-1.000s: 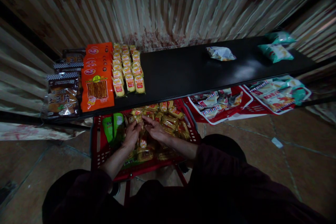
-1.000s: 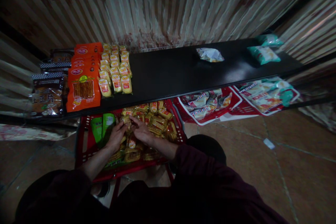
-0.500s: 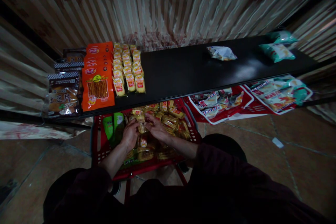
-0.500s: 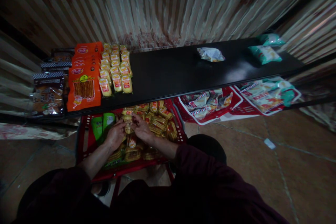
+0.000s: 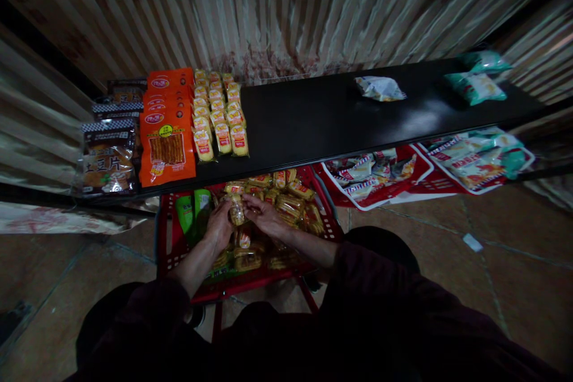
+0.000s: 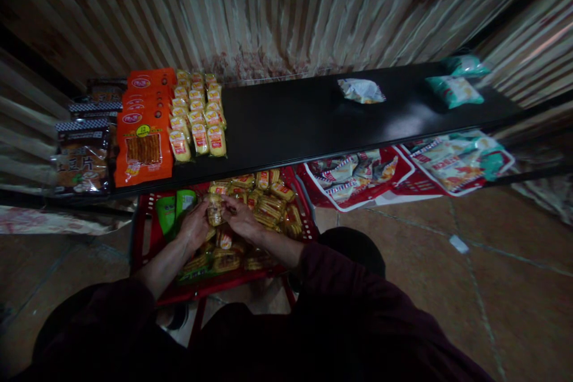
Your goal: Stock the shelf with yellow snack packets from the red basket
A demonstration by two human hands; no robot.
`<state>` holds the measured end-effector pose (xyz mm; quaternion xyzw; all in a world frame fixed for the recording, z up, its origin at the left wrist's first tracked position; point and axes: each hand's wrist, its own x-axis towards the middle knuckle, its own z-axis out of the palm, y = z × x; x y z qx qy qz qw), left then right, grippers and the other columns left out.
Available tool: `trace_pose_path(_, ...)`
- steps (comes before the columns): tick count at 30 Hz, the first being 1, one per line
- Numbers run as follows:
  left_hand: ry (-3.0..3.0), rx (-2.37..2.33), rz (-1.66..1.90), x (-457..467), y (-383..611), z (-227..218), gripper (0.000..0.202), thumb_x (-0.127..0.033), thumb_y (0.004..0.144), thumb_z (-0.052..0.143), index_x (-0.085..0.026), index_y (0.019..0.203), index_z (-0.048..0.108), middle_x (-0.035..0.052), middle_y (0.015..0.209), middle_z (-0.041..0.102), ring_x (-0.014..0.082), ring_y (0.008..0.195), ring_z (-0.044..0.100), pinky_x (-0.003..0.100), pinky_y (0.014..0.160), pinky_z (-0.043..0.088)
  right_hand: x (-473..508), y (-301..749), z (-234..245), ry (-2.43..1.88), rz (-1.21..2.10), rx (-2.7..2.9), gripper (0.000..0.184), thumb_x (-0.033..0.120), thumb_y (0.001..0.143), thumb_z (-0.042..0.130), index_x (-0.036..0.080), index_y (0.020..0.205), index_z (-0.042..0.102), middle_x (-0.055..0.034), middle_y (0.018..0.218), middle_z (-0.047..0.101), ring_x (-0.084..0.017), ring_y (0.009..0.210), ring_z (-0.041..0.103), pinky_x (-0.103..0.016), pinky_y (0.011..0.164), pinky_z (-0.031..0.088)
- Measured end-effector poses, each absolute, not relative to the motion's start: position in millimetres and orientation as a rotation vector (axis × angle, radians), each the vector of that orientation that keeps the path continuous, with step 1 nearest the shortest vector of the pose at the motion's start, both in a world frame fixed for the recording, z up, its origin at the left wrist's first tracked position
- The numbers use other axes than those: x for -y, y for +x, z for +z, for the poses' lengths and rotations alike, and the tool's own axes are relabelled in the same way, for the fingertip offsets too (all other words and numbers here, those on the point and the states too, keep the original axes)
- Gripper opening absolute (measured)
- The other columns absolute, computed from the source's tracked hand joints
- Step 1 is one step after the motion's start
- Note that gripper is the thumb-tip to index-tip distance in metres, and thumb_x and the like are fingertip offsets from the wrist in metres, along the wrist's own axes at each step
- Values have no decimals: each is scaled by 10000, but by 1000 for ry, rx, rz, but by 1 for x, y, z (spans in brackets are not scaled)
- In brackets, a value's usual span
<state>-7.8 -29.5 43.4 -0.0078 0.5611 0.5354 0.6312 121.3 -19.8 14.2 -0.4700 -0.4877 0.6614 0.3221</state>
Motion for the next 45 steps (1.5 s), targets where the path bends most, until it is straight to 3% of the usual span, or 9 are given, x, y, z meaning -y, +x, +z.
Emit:
trace_pose_path(7, -134, -1303, 1206, 27, -7, 45, 157, -139, 890, 474, -105, 837, 618, 47, 719, 662, 107, 615, 634, 236, 656, 527, 24, 120, 10, -1270, 1781, 1285, 527, 257, 771, 616, 206, 1286, 518, -51, 1072, 664, -158, 933, 630, -340, 890, 490)
trace_pose_path(15, -204, -1350, 1254, 25, -7, 48, 154, -61, 864, 474, -111, 780, 592, 39, 706, 641, 93, 605, 613, 210, 606, 506, 26, 121, 23, -1221, 1457, 1676, 407, 219, 835, 513, 236, 1236, 579, -52, 1318, 557, -187, 1212, 519, -369, 988, 453)
trace_pose_path(22, -205, -1380, 1200, 27, -8, 49, 153, -95, 861, 486, -124, 737, 570, 19, 625, 607, 93, 531, 579, 205, 524, 466, 24, 123, 24, -1264, 1175, 1953, 343, 135, 816, 518, 212, 1119, 660, -73, 1276, 593, -200, 1204, 530, -429, 1051, 399)
trace_pose_path(28, -175, -1379, 1174, 28, -8, 47, 132, -106, 833, 517, -128, 714, 570, 20, 619, 609, 93, 538, 573, 210, 541, 458, 25, 124, 22, -1253, 1076, 2091, 357, 117, 823, 498, 185, 1140, 647, -83, 1243, 618, -201, 1188, 541, -411, 1032, 422)
trace_pose_path(35, -69, -1373, 1157, 31, -7, 44, 75, -206, 752, 611, -137, 733, 589, 17, 663, 618, 96, 563, 564, 215, 555, 430, 26, 124, 29, -1278, 1018, 2198, 383, 277, 871, 490, 115, 1199, 604, -147, 1277, 583, -248, 1209, 521, -436, 1040, 399)
trace_pose_path(39, 62, -1309, 1157, 35, -5, 46, 198, -310, 693, 658, -143, 788, 611, 19, 726, 635, 126, 658, 585, 232, 606, 433, 24, 124, 32, -1330, 1094, 2186, 501, 383, 843, 550, 87, 1247, 553, -187, 1299, 553, -281, 1226, 502, -438, 1031, 399)
trace_pose_path(45, 127, -1374, 1170, 39, -2, 48, 184, -304, 714, 656, -166, 826, 609, 19, 818, 641, 119, 707, 570, 227, 639, 413, 25, 124, 31, -1387, 1195, 2065, 459, 328, 805, 621, 133, 1215, 553, -154, 1231, 594, -266, 1138, 557, -417, 984, 420)
